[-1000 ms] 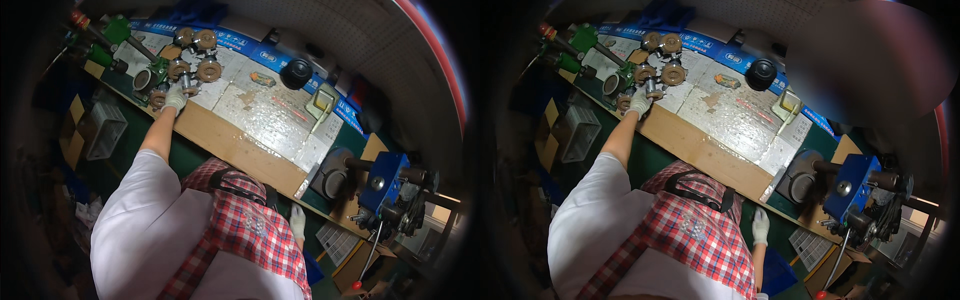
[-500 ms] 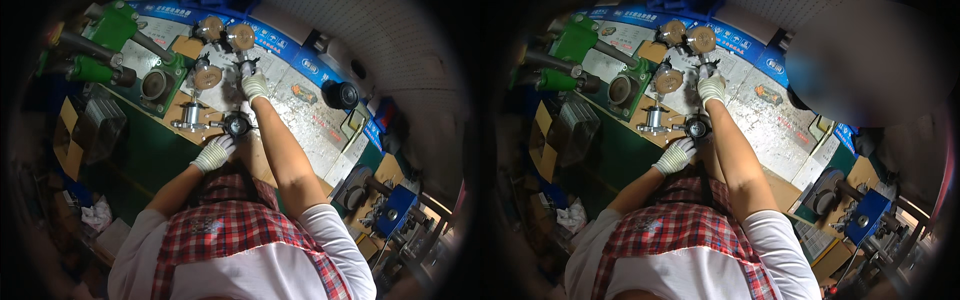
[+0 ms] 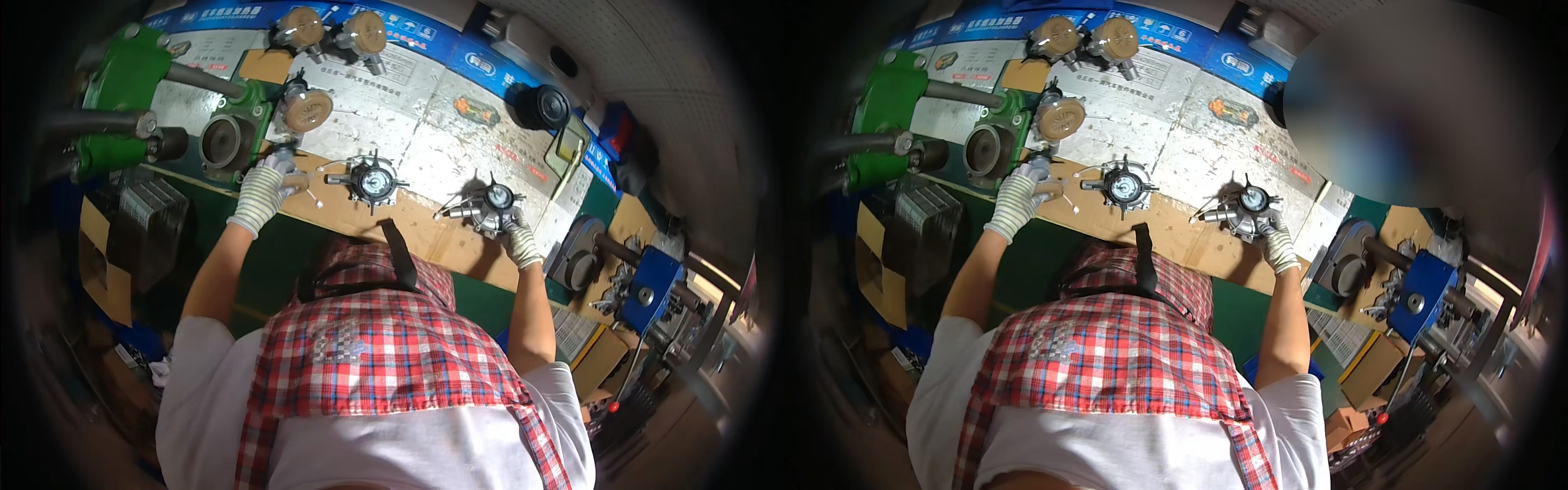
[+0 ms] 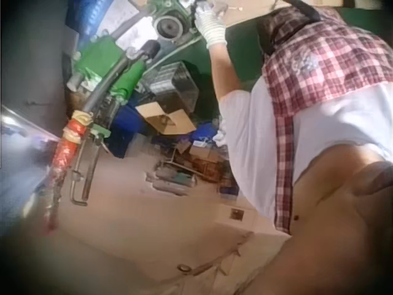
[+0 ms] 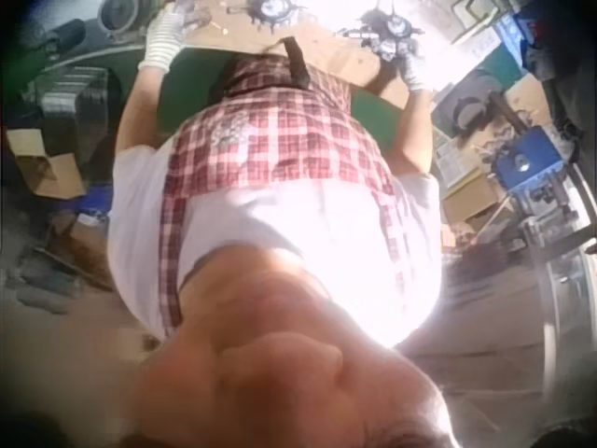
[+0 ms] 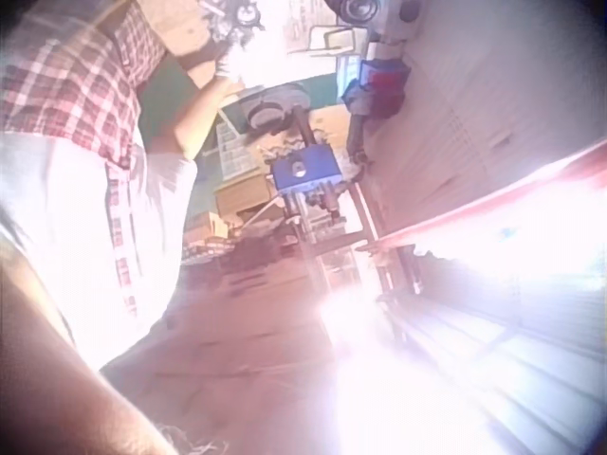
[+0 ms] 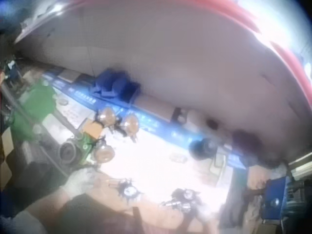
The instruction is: The person cuts open a cardboard box with a utility knife, then moves to a workbench to assemble metal parts. They repeatedly pick up metal components, place them into a press machine, operate the press, and remove the assembled parts, placing them on the workbench.
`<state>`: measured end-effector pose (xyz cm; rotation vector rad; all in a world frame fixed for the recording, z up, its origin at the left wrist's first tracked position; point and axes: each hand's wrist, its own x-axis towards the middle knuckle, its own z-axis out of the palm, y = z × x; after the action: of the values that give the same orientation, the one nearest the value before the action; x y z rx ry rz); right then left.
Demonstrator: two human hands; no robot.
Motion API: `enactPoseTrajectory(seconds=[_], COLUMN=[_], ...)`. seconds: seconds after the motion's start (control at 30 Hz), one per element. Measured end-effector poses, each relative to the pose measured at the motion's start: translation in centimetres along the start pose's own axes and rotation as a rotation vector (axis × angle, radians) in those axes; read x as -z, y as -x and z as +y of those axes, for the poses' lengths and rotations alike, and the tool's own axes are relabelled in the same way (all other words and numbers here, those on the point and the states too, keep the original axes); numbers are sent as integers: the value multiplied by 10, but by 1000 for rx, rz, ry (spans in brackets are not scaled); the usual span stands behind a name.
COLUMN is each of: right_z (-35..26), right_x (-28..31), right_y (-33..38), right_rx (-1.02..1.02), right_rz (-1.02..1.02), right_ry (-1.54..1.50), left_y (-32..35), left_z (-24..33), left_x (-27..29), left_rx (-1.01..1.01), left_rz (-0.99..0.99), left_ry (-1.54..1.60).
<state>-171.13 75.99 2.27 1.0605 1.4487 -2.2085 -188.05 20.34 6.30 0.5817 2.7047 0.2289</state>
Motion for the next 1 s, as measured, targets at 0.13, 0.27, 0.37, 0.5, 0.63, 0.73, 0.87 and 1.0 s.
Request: enactPoseTrajectory(seconds=[0.13,0.27,0.37,0.5,0.63,0.73,0.87,1.0], right_z=[33,36,-1,-64,-125,-147,-147,-148], right_x=[63,98,68,-45,-184,-268,-379,-426], right_y=[-2,18,32,25,-12,-69,-140,-179], right_rx=[125,199,378,693,1010,897,854,652], right_rz=[175,694,777,465,282,74,166,185], right_ry=[299,676,501,768,977,1005,1158,1297], left_y=[-25,-90,-177,-228,-184,-137,-121,-125], left_z=[47,148,191,269,307,289,174,50], left_x=[45,77,39,-13,-76,-46,60,40], left_rx=[-64,-328,-617,-599,-561,-678,-402,282], left_rz=[137,391,375,91,283,-372,-63,524], left_ry=[190,38,-92,-356,-120,310,332,107])
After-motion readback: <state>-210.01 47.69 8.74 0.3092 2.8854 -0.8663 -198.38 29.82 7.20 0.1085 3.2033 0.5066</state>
